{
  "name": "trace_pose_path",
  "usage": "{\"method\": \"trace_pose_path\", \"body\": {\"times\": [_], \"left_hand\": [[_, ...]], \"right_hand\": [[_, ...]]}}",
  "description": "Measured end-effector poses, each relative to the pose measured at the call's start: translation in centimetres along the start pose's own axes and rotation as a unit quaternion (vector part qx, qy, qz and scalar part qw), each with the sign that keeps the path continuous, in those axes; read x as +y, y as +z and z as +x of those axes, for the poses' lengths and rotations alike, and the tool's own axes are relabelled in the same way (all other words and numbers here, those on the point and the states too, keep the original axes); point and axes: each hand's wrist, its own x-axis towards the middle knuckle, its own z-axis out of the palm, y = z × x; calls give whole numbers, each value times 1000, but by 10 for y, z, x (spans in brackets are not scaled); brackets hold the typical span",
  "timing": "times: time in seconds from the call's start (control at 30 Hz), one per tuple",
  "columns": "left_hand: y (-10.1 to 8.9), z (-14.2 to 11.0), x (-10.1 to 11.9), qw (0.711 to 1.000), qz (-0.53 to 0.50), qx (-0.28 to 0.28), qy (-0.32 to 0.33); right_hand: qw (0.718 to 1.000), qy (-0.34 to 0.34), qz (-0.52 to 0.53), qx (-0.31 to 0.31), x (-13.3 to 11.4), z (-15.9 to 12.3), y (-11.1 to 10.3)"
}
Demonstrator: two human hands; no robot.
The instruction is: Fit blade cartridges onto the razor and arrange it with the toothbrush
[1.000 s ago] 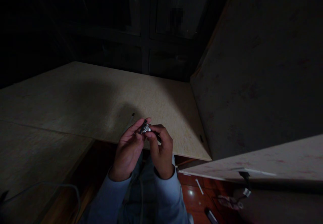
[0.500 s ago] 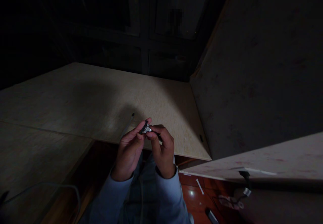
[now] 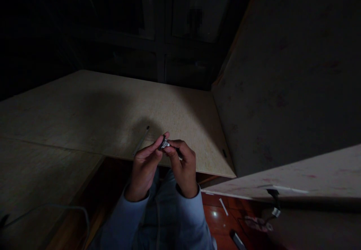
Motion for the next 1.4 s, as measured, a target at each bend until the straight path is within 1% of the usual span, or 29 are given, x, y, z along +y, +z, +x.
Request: {"method": "trace_pose_path", "body": {"times": [0.27,0.5,0.67,0.97,1.13,1.27,1.4], "left_hand": [[1,1,5,999,28,-13,8],[5,1,4,998,44,-14,39],[4,-1,-1,999,24,-8,39],[4,-1,-1,998,19,-23,47],[2,1,-2,998,31,-15,55],[-1,1,-3,998,49,-6,47],[-1,0,-3,999,35,-3,39]], "right_hand": [[1000,20,4,-6,0,0,-4],[1000,30,4,7,-1,0,-7],[1000,24,-6,5,-3,0,-6],[999,3,-39,14,-2,0,-5],[999,8,-35,13,3,-2,-4],[999,14,-41,2,3,-2,-3],[999,22,-33,-6,1,-1,-3]]}}
